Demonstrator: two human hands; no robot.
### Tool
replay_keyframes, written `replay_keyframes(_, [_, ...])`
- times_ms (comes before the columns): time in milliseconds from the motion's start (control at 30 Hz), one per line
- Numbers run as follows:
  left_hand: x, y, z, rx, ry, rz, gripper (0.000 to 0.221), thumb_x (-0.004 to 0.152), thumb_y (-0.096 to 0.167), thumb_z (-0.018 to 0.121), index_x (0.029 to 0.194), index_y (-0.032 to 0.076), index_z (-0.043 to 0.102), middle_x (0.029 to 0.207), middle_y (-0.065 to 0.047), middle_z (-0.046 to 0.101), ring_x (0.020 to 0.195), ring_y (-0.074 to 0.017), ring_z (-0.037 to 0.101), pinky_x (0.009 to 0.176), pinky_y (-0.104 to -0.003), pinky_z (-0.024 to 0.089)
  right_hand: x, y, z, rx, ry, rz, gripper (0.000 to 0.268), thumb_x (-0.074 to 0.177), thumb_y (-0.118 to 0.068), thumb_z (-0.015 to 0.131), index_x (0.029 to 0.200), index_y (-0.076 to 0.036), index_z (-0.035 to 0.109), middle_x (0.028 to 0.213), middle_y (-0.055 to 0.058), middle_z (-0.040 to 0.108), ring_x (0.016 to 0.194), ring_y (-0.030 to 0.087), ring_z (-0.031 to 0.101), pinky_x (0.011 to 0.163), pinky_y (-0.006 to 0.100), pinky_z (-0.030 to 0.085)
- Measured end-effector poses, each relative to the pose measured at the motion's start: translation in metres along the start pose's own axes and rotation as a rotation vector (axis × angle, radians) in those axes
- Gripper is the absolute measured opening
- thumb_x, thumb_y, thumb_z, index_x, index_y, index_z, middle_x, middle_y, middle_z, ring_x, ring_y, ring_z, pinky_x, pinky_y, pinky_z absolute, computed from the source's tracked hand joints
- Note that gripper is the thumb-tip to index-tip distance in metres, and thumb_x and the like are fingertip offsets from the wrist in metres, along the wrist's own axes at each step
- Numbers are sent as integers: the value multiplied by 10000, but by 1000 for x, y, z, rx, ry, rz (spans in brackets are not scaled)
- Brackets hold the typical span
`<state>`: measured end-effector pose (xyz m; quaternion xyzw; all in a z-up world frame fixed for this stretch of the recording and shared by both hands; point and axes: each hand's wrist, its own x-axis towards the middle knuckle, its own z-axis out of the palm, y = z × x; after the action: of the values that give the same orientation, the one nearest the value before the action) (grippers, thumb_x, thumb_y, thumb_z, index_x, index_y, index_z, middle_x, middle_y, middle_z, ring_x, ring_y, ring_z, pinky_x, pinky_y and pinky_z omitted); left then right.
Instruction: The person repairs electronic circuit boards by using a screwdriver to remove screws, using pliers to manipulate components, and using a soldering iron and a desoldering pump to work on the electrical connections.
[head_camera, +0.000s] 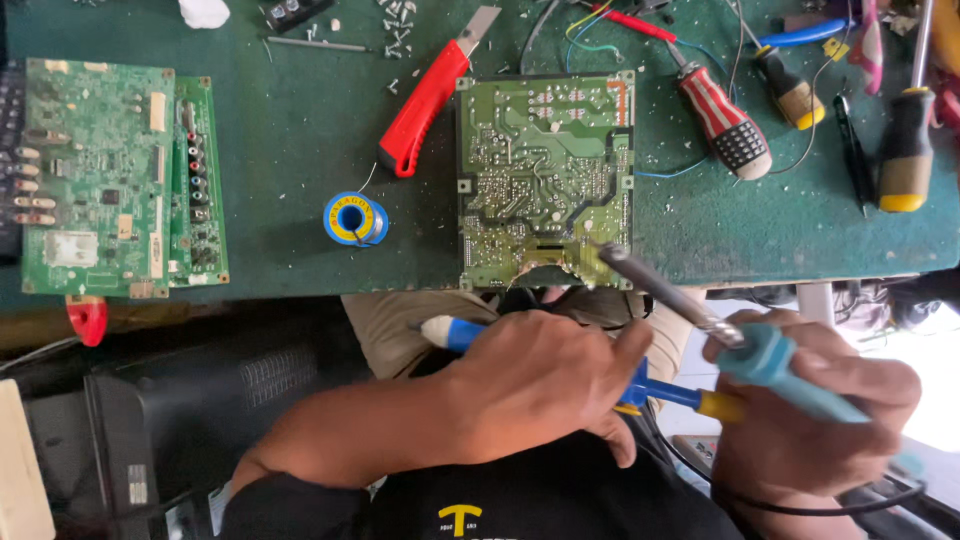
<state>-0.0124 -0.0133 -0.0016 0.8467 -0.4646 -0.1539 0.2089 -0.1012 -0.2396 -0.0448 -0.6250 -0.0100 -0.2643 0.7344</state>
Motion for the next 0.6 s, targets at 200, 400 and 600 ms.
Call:
replay_keyframes(200, [12,6,-5,-177,-172,-69,961,626,667,901,1292,62,565,825,-139,810,816,-476,764,730,-758,512,2,22,19,-195,-252,-245,501,1202,-621,473,1205,-125,545,967,112,697,878,262,748,885,450,697])
replay_keyframes(400, [-20,-37,-60,-127,-148,-195,949,648,845,699,1194,100,478,815,-139,748,787,-451,741,649,-581,523,33,58,-14,-163,434,-210,370,1180,-413,516,1208,-51,587,897,266,522,728,404,629,681,558,634])
replay_keyframes(600, [-63,-127,-116,59,468,-673,513,1045,378,611,1458,108,472,1312,-192,694,1028,-506,690,664,-640,518,120,50,-135,-298,156,-111,567,1096,-602,424,1520,-264,588,1060,36,501,1090,218,573,1422,531,562])
